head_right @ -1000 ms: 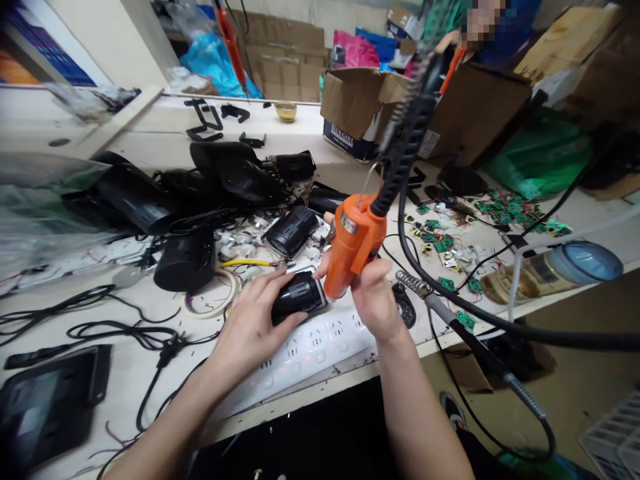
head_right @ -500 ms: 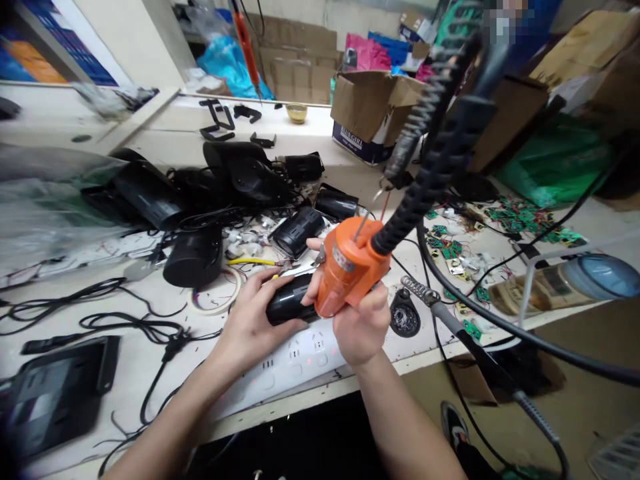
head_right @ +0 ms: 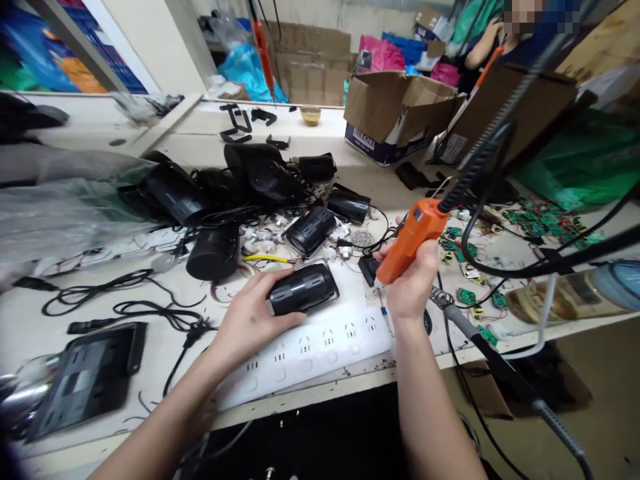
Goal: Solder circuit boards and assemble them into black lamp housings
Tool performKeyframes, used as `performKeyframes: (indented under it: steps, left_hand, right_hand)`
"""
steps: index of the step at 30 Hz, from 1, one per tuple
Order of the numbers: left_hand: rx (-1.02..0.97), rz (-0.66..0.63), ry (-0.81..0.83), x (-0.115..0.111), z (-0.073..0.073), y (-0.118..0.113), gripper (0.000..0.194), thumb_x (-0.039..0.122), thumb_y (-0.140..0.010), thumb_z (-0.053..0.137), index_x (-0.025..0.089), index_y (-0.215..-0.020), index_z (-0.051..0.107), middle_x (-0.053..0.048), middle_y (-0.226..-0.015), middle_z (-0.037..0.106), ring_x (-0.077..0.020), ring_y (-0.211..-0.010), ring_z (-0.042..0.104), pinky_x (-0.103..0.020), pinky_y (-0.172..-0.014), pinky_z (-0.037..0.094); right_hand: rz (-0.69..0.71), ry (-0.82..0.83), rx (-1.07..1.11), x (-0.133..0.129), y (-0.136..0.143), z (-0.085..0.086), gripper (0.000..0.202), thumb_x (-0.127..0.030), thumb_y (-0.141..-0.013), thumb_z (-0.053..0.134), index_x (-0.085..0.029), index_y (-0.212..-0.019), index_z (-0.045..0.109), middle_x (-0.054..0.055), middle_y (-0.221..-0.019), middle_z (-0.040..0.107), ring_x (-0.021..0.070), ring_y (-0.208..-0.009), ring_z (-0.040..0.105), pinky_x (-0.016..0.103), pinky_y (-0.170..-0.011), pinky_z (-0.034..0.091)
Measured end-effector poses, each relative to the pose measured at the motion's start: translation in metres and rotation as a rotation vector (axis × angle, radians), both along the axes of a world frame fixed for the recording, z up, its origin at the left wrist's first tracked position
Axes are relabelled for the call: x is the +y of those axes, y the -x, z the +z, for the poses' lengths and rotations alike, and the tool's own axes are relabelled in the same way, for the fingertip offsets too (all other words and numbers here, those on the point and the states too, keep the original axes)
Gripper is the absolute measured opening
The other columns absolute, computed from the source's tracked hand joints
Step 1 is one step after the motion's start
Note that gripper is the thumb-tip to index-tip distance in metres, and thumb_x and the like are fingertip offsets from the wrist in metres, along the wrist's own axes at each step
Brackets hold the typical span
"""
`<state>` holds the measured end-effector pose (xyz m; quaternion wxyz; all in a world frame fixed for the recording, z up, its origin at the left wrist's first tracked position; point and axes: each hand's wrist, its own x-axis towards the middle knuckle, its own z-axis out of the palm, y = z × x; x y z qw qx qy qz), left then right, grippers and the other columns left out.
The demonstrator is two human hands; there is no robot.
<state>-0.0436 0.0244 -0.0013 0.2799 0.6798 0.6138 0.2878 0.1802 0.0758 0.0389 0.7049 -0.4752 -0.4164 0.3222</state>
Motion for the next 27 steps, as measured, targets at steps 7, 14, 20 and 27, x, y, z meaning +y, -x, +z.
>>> performKeyframes:
  steps: [7, 14, 20, 27]
  left_hand:
    - [0.274, -0.028, -0.112, 0.001, 0.007, -0.026, 0.070, 0.043, -0.071, 0.077, 0.022, -0.133, 0.050, -0.013, -0.139, 0.046, -0.0352, -0.127, 0.044, -0.052, -0.104, 0.039]
    - [0.443, -0.079, -0.134, 0.011, 0.006, -0.049, 0.059, 0.044, -0.081, 0.069, 0.020, -0.132, 0.053, -0.011, -0.127, 0.060, -0.0336, -0.113, 0.054, -0.050, -0.092, 0.043]
    - [0.401, -0.102, -0.183, 0.014, 0.001, -0.041, 0.055, 0.042, -0.076, 0.071, 0.022, -0.125, 0.058, -0.007, -0.123, 0.063, -0.0309, -0.109, 0.055, -0.046, -0.088, 0.043]
    - [0.380, -0.098, -0.201, 0.015, -0.001, -0.041, 0.043, 0.037, -0.079, 0.061, 0.023, -0.120, 0.059, -0.008, -0.120, 0.064, -0.0295, -0.106, 0.056, -0.044, -0.086, 0.042]
  right_hand:
    - [0.162, 0.010, -0.170, -0.040, 0.028, 0.028, 0.065, -0.070, -0.084, 0.014, -0.031, -0.111, 0.058, 0.010, -0.104, 0.066, 0.0240, -0.061, 0.064, 0.041, -0.054, 0.050]
    - [0.397, -0.165, 0.139, -0.046, 0.041, 0.013, 0.047, -0.070, -0.078, 0.045, -0.034, -0.102, 0.063, 0.005, -0.100, 0.070, 0.0230, -0.059, 0.062, 0.044, -0.058, 0.053]
    - [0.647, -0.222, 0.317, -0.051, 0.037, 0.009, 0.059, -0.067, -0.071, 0.060, -0.023, -0.108, 0.070, 0.005, -0.080, 0.067, 0.0248, -0.069, 0.063, 0.044, -0.069, 0.054]
    - [0.611, -0.177, 0.242, -0.053, 0.050, 0.013, 0.053, -0.063, -0.071, 0.058, -0.026, -0.104, 0.075, 0.005, -0.086, 0.066, 0.0212, -0.065, 0.059, 0.040, -0.067, 0.054]
